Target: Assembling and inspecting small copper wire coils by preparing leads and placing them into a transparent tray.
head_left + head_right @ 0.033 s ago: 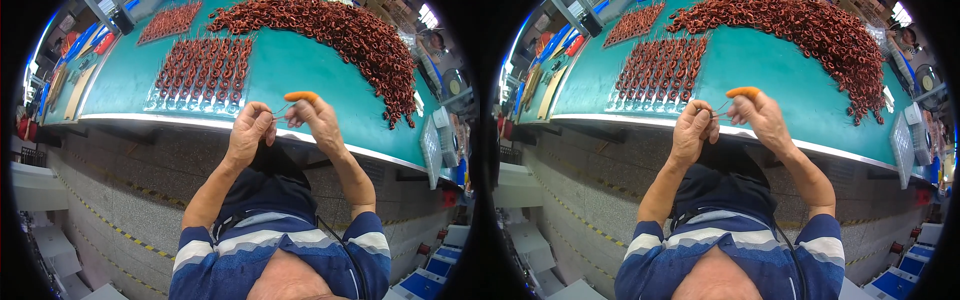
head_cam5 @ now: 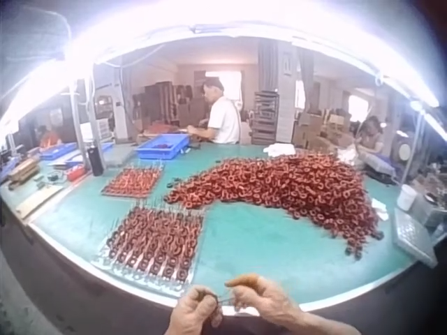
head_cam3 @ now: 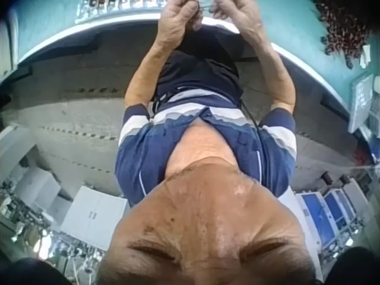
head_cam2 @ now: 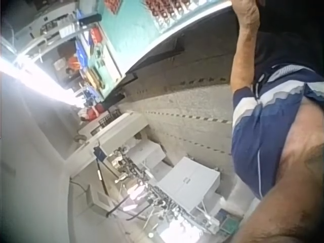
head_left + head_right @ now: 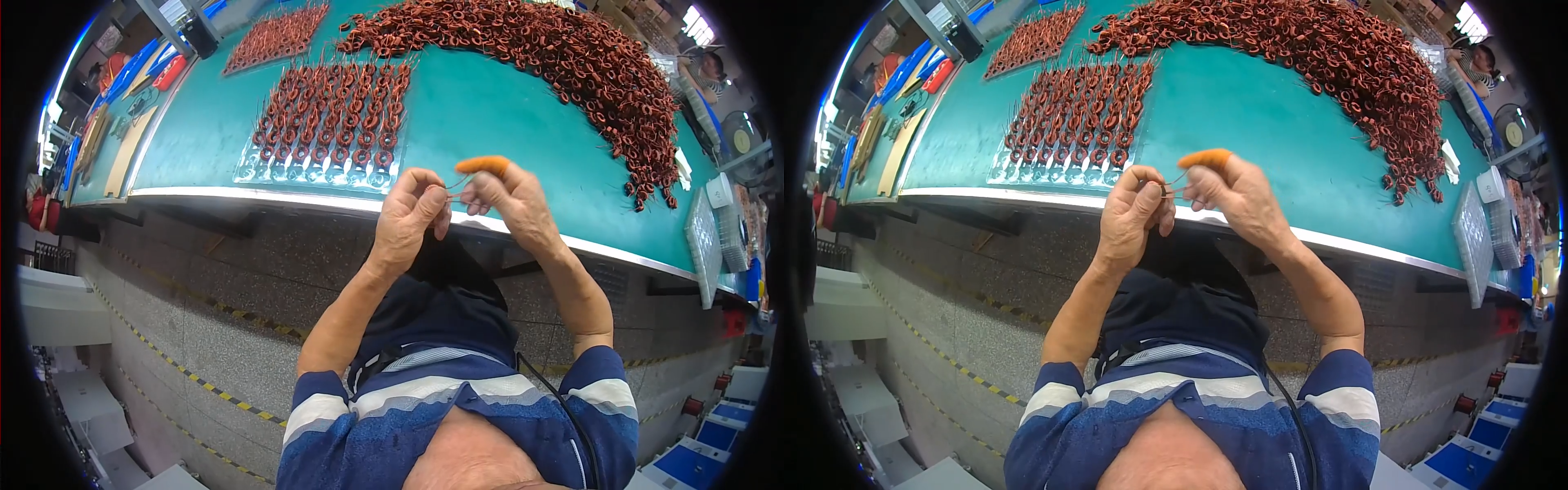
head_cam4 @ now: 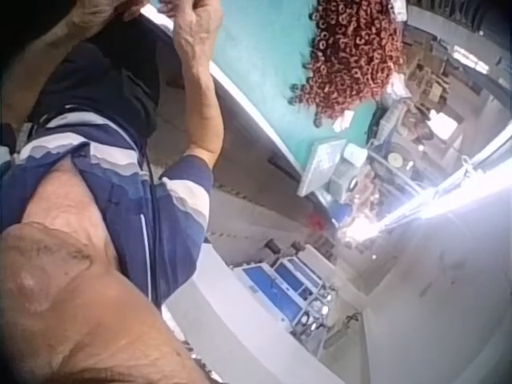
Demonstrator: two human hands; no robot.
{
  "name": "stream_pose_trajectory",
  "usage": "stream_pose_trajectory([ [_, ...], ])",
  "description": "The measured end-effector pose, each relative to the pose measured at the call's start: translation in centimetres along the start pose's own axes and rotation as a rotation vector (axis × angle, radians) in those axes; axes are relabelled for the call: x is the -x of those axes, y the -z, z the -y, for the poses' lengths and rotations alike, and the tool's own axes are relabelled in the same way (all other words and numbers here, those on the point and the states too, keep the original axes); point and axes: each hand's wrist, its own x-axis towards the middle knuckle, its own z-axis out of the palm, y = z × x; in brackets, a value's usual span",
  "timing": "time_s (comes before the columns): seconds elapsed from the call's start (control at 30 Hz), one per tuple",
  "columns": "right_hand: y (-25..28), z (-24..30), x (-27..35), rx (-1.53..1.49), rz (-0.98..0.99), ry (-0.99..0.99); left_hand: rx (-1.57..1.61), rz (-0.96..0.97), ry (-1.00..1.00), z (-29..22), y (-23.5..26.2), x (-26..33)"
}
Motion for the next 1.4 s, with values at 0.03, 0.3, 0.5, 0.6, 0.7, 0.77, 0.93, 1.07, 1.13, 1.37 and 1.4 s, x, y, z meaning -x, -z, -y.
stream_pose_trajectory([
  [0.03,0.0,-0.1,0.0,-0.023,0.056,-0.045,0.0,0.002,-0.002,0.1,0.0,0.1],
  [0.3,0.8,-0.4,0.4,-0.013,0.027,-0.092,0.003,0.093,0.133,0.3,-1.2,1.1],
  [0.5,0.7,-0.7,0.2,-0.059,0.052,-0.052,-0.125,0.11,0.098,-0.3,-1.4,1.5],
  [0.6,0.6,-0.7,0.1,-0.085,0.072,-0.084,-0.208,0.102,0.051,0.1,-1.7,1.2],
  [0.7,0.5,-1.2,-0.2,-0.006,0.046,-0.087,-0.413,0.045,-0.029,-0.2,-1.9,1.6],
  [0.77,0.2,-0.4,0.0,0.126,0.009,-0.072,-0.535,-0.003,-0.056,-0.4,-2.5,1.9],
  [0.93,0.1,-1.0,0.6,0.094,-0.039,-0.031,-0.733,0.05,-0.308,-0.4,-3.2,1.6],
  [1.07,-0.2,-1.5,1.1,0.111,-0.109,0.056,-0.724,0.038,-0.417,-0.1,-3.4,2.1],
  [1.13,-0.8,-1.0,1.3,0.353,-0.215,0.254,-0.722,0.011,-0.439,-0.2,-3.3,2.0],
  [1.37,-2.3,0.6,1.7,0.967,-0.405,0.878,-0.957,-0.125,-0.565,-0.8,-3.3,0.7],
  [1.4,-2.3,0.8,1.8,0.925,-0.389,0.81,-1.01,-0.127,-0.587,-0.8,-3.3,0.5],
])
